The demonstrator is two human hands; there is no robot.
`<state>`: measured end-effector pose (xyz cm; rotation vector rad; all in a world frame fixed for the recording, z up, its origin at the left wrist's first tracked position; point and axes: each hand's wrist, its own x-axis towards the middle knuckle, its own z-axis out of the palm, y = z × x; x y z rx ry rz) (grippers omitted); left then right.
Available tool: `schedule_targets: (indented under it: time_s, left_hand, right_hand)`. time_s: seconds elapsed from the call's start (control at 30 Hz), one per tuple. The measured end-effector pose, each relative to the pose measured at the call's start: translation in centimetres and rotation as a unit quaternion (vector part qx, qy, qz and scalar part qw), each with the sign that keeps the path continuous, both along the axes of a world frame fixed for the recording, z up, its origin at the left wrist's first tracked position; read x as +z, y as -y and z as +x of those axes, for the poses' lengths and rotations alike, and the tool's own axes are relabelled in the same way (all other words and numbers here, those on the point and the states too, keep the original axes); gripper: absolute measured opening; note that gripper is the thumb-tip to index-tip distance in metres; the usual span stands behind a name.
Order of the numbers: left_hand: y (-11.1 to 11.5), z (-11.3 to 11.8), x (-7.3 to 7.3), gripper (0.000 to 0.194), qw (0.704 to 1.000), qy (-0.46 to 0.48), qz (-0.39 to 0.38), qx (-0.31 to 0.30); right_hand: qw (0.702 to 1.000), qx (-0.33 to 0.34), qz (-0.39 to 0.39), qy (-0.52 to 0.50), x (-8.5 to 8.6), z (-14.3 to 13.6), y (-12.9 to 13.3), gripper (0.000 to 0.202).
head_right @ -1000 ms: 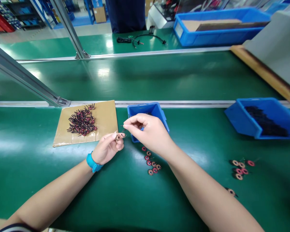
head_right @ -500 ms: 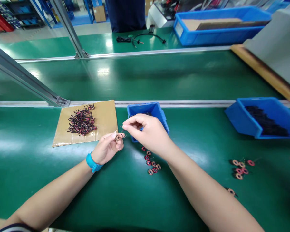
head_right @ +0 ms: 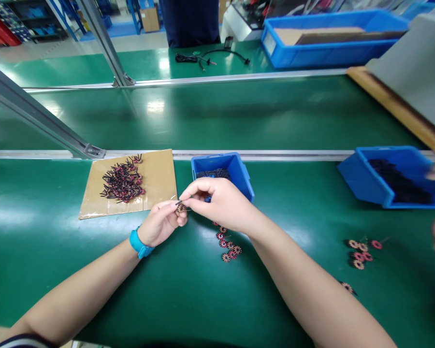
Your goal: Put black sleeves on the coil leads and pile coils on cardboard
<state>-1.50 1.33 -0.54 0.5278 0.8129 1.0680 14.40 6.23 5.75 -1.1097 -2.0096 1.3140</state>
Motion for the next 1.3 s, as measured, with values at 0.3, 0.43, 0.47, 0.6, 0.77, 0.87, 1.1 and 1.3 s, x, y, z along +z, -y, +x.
schedule_targets:
  time_s: [0.3,0.43,0.47,0.6,0.77,0.87,1.1,1.3]
  left_hand:
    - [-0.1,0.1,0.0,0.023,1.000,0.014,-0.009,-0.004]
    - [-0.1,0.2,0.1,0.022,1.000,0.020,-0.014,-0.004]
    - [-0.1,0.2,0.1,0.023,1.000,0.021,-0.014,-0.004]
    - [-0.1,0.2,0.0,0.024,1.000,0.024,-0.009,-0.009]
    - [-0.1,0.1,0.0,0.025,0.999,0.034,0.001,-0.008]
    - [-0.1,0.1,0.1,0.026,0.999,0.034,-0.005,-0.009]
    - [-0.2,0.3,0.1,0.028,0.999,0.040,-0.015,0.011]
    - [-0.2,0.2,-0.3,0.027,0.998,0.044,-0.006,0.039]
  right_hand:
    - [0.993,0.011,0.116,-0.015,-0.3,-0.2,0.0,0.010]
    - [0.982,0.031,0.189,-0.007,-0.4,-0.3,0.0,0.016]
    - [0.977,0.034,0.213,-0.009,-0.4,-0.3,0.0,0.017]
    - [0.958,0.065,0.277,-0.020,-0.5,-0.4,-0.2,0.022]
    - [0.956,0.091,0.278,-0.031,-0.7,-0.4,-0.3,0.022]
    - [0.962,0.060,0.260,-0.057,-0.8,-0.5,-0.2,0.018]
    - [0.949,-0.038,0.310,-0.040,0.7,0.6,-0.3,0.014]
    - [0.971,0.008,0.227,0.070,0.9,1.6,-0.6,0.038]
